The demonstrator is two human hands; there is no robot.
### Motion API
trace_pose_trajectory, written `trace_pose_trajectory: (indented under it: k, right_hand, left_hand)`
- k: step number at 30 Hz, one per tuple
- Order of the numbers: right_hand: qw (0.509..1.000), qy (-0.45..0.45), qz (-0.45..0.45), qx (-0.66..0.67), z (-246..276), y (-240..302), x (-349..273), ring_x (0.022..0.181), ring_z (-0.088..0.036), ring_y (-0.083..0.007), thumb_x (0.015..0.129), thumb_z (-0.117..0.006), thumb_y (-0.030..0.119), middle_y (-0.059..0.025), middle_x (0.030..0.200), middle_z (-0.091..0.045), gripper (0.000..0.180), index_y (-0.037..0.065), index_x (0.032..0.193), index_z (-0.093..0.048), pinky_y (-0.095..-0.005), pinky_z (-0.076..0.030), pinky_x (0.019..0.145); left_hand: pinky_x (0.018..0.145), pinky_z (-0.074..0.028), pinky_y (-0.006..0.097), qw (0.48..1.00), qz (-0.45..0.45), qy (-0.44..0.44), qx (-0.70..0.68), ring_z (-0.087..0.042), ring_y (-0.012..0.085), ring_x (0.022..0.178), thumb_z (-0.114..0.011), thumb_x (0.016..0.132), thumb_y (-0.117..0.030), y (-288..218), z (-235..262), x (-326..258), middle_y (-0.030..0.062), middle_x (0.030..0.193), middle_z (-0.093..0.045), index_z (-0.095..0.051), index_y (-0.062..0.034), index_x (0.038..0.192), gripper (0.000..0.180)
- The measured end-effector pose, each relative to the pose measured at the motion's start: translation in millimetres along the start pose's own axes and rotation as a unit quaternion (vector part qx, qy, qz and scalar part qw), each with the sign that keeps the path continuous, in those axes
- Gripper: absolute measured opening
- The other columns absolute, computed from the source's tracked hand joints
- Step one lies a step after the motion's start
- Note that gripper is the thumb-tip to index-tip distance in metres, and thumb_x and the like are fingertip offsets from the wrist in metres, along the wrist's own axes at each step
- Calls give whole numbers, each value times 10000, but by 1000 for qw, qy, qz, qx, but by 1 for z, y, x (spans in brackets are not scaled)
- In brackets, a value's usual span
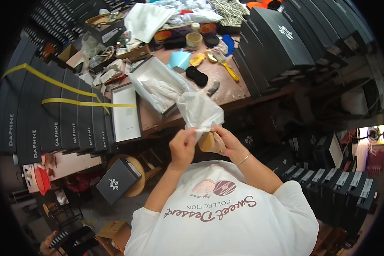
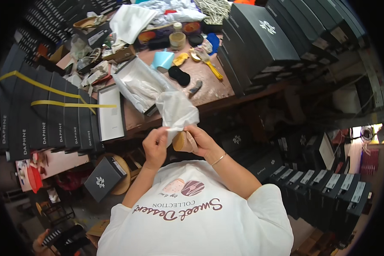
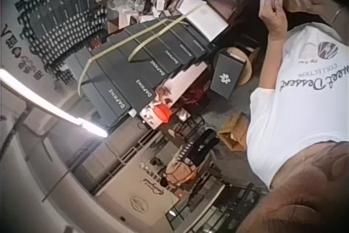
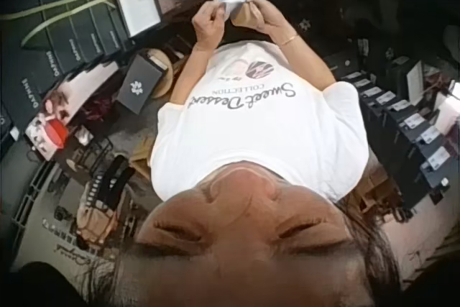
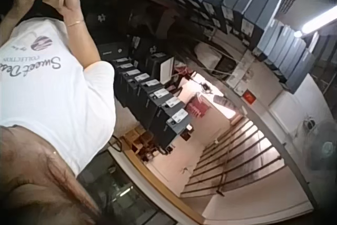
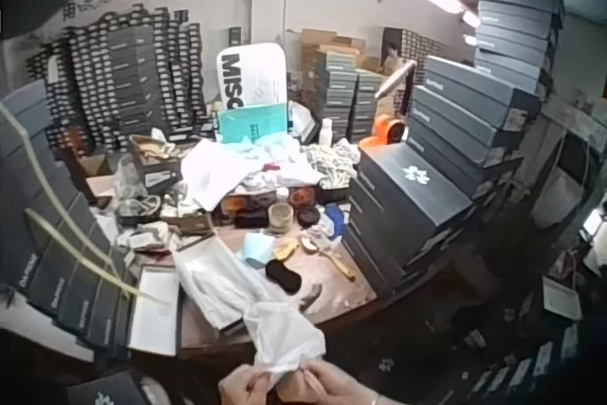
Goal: The recorder labels shoe boxes, inspects shoes, brushes them, and packs them into boxes in a shoe factory.
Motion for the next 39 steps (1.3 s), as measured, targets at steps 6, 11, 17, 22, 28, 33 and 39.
trace_pose_trajectory:
  k: [6, 11, 17, 22, 28, 33, 39]
  right_hand:
    - [831, -88, 323, -444, -10, -19, 21, 875, -581, -128, 969, -470, 211, -64, 1062, -583, 338, 53, 1267, -448, -275, -505, 729]
    - [980, 99, 166, -38, -22, 8, 19, 998, -553, -201, 979, -456, 208, -74, 1180, -545, 375, 36, 1312, -433, -328, -474, 879]
    - [985, 96, 121, -74, -22, 28, 43, 986, -561, -223, 969, -464, 199, -90, 1154, -556, 353, 31, 1280, -454, -338, -478, 867]
    - [985, 65, 121, -106, 7, 83, 67, 977, -567, -241, 960, -471, 191, -103, 1133, -565, 336, 27, 1254, -472, -347, -481, 857]
    - [975, 32, 106, -192, 33, 135, 114, 965, -574, -263, 950, -480, 182, -119, 1107, -575, 315, 22, 1222, -494, -358, -484, 844]
    - [952, 13, 101, -289, 45, 174, 141, 956, -581, -281, 942, -487, 175, -131, 1086, -584, 299, 18, 1195, -512, -367, -487, 834]
    - [886, -17, 133, -444, 50, 181, 143, 944, -588, -303, 932, -496, 166, -147, 1060, -595, 280, 13, 1164, -534, -378, -491, 822]
  left_hand:
    - [528, -443, 367, 972, -233, 32, 20, -549, 276, 583, -646, 722, 4, -10, -13, 3, 90, 711, -544, -642, -40, 1045, 326]
    - [508, -429, 346, 962, -251, 106, 4, -552, 253, 573, -668, 645, 45, -19, -16, -20, 84, 686, -546, -660, -34, 1022, 386]
    - [492, -418, 347, 945, -300, 128, -36, -507, 225, 542, -667, 656, -21, -18, -36, -4, 59, 644, -465, -646, -19, 992, 336]
    - [501, -417, 327, 966, -221, 132, -15, -531, 234, 556, -650, 626, 56, 2, -43, 19, 73, 678, -525, -668, -29, 998, 382]
    - [590, -458, 341, 939, -234, 253, -11, -563, 250, 648, -688, 704, -35, -9, -87, 96, 82, 753, -558, -641, -14, 1022, 322]
    - [964, -411, 390, 976, 175, -62, -115, -473, 276, 1190, -739, 802, -256, 52, -84, 124, 158, 1351, -422, -323, -26, 1402, 765]
    - [927, -462, 368, 771, 403, -134, -475, -569, 192, 1080, -552, 947, -179, 112, -85, 181, 80, 1171, -591, -478, -42, 1249, 340]
Point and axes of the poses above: each hand's wrist, its own x-axis towards the middle knuckle, its own z-axis out of the back of the hand, y = z × x, the point moved 2 cm from there along x, towards the middle knuckle
